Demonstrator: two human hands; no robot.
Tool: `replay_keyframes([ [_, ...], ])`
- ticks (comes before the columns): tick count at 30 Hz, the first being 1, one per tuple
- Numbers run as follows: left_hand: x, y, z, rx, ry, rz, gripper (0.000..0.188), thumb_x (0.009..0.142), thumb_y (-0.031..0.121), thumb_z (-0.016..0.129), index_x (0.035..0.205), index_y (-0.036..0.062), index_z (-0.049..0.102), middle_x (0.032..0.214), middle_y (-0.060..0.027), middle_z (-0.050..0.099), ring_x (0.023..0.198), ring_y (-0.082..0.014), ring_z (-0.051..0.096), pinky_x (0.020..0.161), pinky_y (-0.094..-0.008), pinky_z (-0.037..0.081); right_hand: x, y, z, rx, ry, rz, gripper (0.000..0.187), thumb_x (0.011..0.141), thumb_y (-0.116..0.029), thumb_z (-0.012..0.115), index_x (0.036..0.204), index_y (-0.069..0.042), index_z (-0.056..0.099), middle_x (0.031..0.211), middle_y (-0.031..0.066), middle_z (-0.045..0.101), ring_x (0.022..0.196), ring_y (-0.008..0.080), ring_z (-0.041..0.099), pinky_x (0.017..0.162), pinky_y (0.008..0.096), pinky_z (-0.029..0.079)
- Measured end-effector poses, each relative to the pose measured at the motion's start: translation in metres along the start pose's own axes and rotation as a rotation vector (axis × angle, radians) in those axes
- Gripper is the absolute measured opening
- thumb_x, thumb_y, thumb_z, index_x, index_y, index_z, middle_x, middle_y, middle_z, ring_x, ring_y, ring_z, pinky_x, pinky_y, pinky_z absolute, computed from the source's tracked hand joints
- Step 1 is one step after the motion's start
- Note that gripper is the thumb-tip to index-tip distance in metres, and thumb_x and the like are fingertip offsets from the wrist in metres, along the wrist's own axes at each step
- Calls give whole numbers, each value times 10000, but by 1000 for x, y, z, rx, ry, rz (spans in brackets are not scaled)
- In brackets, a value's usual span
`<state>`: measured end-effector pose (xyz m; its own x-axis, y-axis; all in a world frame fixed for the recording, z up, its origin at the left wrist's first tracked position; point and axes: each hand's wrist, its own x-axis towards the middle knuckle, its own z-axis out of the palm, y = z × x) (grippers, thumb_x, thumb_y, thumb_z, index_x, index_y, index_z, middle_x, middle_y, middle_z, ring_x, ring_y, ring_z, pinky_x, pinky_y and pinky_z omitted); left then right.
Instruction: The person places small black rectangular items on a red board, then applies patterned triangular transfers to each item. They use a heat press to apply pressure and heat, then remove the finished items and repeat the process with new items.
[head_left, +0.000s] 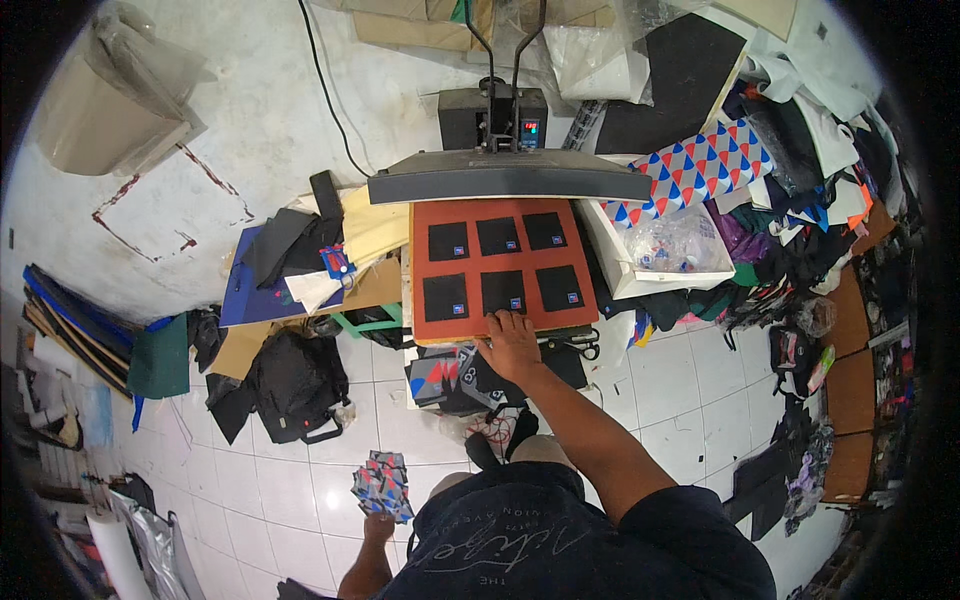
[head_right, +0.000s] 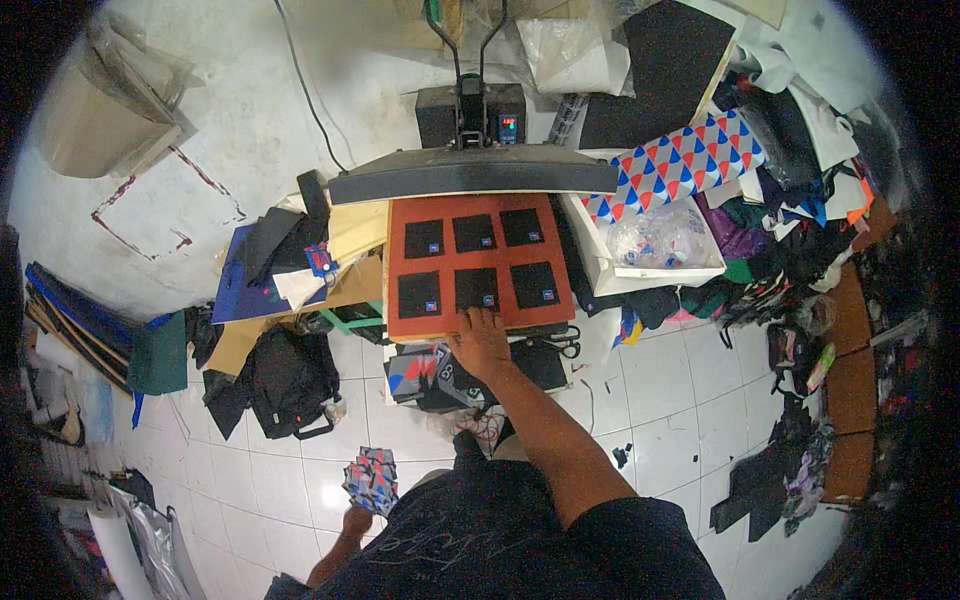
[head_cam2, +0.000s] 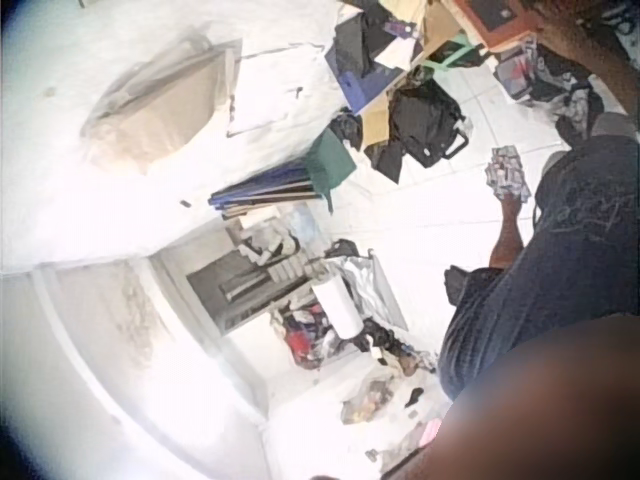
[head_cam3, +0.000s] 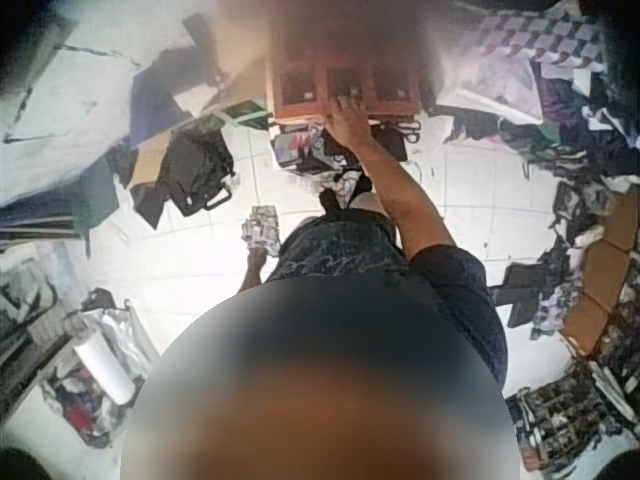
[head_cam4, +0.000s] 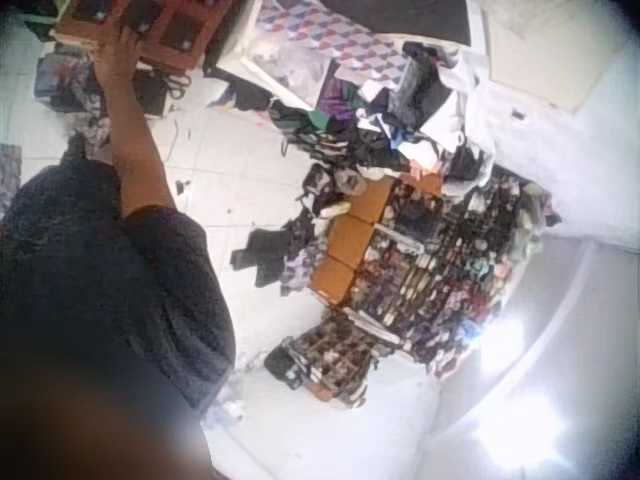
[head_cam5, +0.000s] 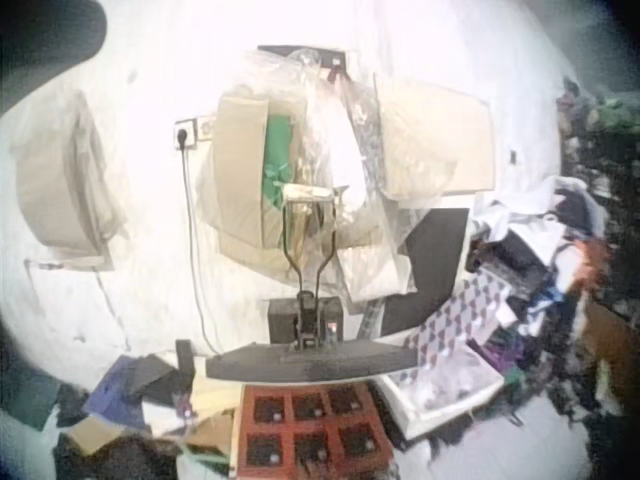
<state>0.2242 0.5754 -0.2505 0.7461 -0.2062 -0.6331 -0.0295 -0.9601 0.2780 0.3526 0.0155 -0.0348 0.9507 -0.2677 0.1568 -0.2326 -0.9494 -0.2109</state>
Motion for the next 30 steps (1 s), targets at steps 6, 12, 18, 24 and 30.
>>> replay_keyframes([
  [6,-39,-27,22,275,-85,388,243,842,274,569,847,77,709,863,-163,680,821,-343,659,734,-470,517,-6,2,11,16,4,2,544,894,-428,561,1270,-37,518,1198,132,500,1143,297,468,964,470,351],
  [12,23,35,-20,-35,110,411,229,831,239,622,803,16,667,766,-193,652,756,-342,647,687,-414,501,-14,19,-9,110,109,124,507,874,-399,584,1253,-64,540,1214,131,504,1152,305,471,932,494,369],
  [18,88,78,-61,-612,184,62,270,835,233,636,897,-27,669,855,-175,686,831,-294,662,759,-376,508,-36,74,-21,-86,197,263,485,860,-375,608,1262,-106,563,1215,124,525,1132,320,487,942,474,367],
  [24,82,67,-68,11,186,475,162,777,181,578,854,77,676,799,-126,674,806,-303,652,710,-421,512,-39,79,-9,-147,242,240,484,847,-395,603,1213,-78,587,1175,153,520,1090,348,491,913,510,363],
  [30,81,18,-31,-28,112,347,237,812,292,642,836,66,707,857,-190,670,812,-360,651,745,-431,517,-35,79,5,-105,247,253,457,846,-419,596,1153,-80,612,1138,157,520,1082,352,488,904,522,355],
])
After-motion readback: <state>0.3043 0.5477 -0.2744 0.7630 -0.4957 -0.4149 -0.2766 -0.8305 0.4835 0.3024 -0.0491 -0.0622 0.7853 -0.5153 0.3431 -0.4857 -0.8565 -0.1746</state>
